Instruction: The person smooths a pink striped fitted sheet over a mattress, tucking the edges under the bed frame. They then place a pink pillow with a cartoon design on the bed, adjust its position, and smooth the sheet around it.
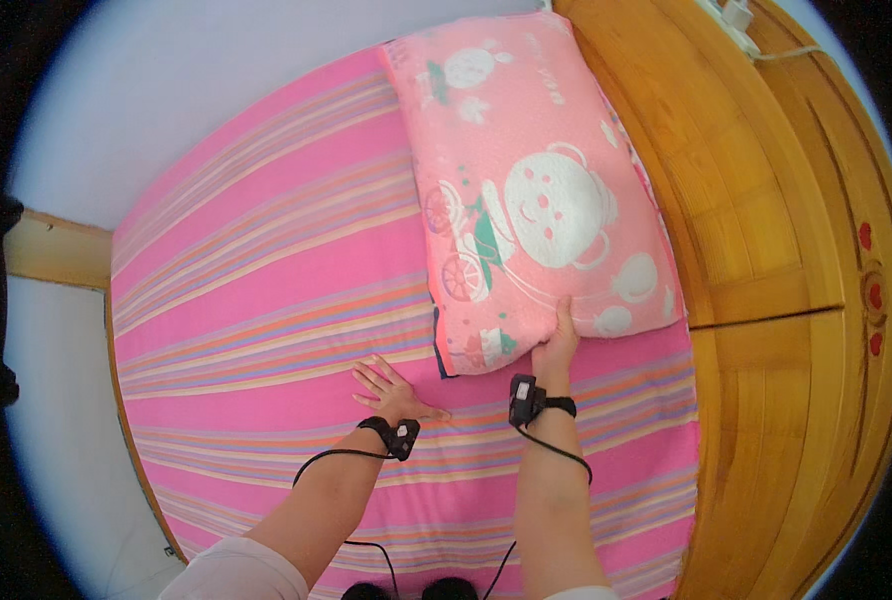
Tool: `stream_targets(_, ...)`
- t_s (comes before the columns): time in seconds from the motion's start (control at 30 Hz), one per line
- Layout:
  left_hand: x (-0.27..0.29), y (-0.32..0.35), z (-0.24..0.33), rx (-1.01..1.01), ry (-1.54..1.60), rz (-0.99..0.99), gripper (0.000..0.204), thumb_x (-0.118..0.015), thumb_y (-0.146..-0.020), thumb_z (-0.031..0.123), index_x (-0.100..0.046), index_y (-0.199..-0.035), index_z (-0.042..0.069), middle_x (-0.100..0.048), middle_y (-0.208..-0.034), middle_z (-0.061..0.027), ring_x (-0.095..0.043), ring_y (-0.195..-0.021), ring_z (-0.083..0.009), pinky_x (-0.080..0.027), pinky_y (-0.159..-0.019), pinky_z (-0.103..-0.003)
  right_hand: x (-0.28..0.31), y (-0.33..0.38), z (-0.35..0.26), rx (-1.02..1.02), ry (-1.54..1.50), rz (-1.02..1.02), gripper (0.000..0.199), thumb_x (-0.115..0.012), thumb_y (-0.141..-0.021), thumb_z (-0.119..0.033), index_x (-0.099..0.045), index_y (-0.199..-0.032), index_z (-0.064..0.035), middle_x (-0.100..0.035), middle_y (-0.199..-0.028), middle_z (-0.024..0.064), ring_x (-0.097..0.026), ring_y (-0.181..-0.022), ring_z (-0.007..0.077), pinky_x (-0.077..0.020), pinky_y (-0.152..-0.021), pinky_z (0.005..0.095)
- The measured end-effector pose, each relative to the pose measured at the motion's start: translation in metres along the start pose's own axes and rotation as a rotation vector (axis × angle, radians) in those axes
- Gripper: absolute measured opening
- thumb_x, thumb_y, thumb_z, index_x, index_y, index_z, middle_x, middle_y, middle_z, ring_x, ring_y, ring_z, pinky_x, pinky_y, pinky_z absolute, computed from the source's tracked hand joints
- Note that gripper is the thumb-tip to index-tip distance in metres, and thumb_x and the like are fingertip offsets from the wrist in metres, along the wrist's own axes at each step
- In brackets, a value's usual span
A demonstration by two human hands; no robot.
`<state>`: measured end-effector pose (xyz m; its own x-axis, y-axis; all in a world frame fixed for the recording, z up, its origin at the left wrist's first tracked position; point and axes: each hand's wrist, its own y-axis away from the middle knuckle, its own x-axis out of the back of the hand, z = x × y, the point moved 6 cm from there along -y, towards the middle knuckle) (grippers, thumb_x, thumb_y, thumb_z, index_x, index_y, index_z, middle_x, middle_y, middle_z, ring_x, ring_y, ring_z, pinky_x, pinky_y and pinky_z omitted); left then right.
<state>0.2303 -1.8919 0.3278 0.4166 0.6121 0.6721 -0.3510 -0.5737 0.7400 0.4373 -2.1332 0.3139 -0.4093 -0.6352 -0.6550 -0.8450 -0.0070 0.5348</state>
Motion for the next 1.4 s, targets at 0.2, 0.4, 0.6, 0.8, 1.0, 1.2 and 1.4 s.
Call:
stream_targets(0.2, -0.002, 0.001, 0.005, 0.039, -0.026, -0.019, 0.189, -0.095, -0.030, 0.068, 0.039, -0.145, -0.001, 0.036, -0.149, -0.0409, 0.038, -0.140, -0.0522, 0.007, -0.106, -0.079, 0.022, 0.004, -0.019, 0.120, 0.141, 0.115, 0.046, -0.075, -0.093, -0.022, -0.059, -0.130, -0.0004, -0.064, -0.127, 0.0071, -0.064, -0.109, 0.0193, -0.0527, -0.092, 0.0360)
stream_targets(0.4, -0.002, 0.002, 0.005, 0.051, 0.017, -0.037, 0.185, -0.098, -0.036, 0.060, 0.037, -0.146, 0.000, 0.036, -0.150, -0.0402, 0.037, -0.142, -0.0493, 0.010, -0.110, -0.073, -0.041, 0.090, -0.109, 0.964, 1.467, 0.898, 0.101, -0.087, -0.075, -0.025, -0.026, -0.146, 0.0130, -0.029, -0.147, 0.0314, -0.035, -0.135, 0.0443, -0.0266, -0.116, 0.0543)
stream_targets(0.6, -0.009, -0.007, 0.002, 0.053, -0.014, -0.004, 0.190, -0.096, -0.030, 0.066, 0.040, -0.144, 0.000, 0.037, -0.149, -0.0409, 0.036, -0.141, -0.0521, 0.006, -0.106, -0.078, -0.142, 0.036, -0.026, 0.821, 1.952, -0.243, 0.106, -0.079, -0.074, -0.057, -0.027, -0.160, -0.0203, -0.008, -0.167, 0.0214, -0.004, -0.152, 0.0480, -0.0139, -0.118, 0.0631)
stream_targets(0.8, -0.003, 0.000, 0.005, 0.092, -0.042, -0.054, 0.186, -0.097, -0.035, 0.062, 0.038, -0.145, -0.001, 0.035, -0.150, -0.0402, 0.036, -0.142, -0.0498, 0.008, -0.109, -0.075, -0.121, 0.008, -0.033, 0.800, 1.875, -0.281, 0.113, -0.082, -0.068, -0.060, -0.027, -0.160, -0.0241, -0.009, -0.167, 0.0216, -0.006, -0.152, 0.0471, -0.0104, -0.117, 0.0657)
stream_targets(1.0, 0.004, 0.005, 0.012, 0.094, -0.048, -0.061, 0.185, -0.098, -0.036, 0.060, 0.037, -0.146, -0.002, 0.034, -0.152, -0.0392, 0.036, -0.143, -0.0487, 0.010, -0.111, -0.073, -0.066, 0.021, -0.100, 0.867, 1.542, 0.650, 0.114, -0.086, -0.071, -0.056, -0.031, -0.151, 0.0037, -0.019, -0.161, 0.0264, -0.018, -0.149, 0.0393, -0.0169, -0.118, 0.0600)
stream_targets(1.2, -0.004, -0.002, 0.007, 0.104, -0.063, -0.004, 0.187, -0.096, -0.034, 0.064, 0.039, -0.145, -0.001, 0.034, -0.151, -0.0402, 0.036, -0.142, -0.0501, 0.004, -0.108, -0.077, -0.014, -0.015, -0.111, 0.117, 0.278, 0.175, 0.069, -0.083, -0.084, -0.028, -0.052, -0.136, 0.0048, -0.056, -0.137, 0.0141, -0.054, -0.123, 0.0233, -0.0440, -0.106, 0.0377)
stream_targets(1.4, -0.004, 0.007, 0.012, 0.121, -0.089, -0.048, 0.184, -0.098, -0.037, 0.060, 0.039, -0.145, -0.002, 0.034, -0.152, -0.0391, 0.037, -0.142, -0.0486, 0.010, -0.110, -0.073, -0.062, -0.041, -0.182, 0.357, 0.166, -0.005, 0.055, -0.073, -0.093, -0.015, -0.050, -0.141, -0.0011, -0.057, -0.138, 0.0066, -0.054, -0.125, 0.0221, -0.0467, -0.105, 0.0385)
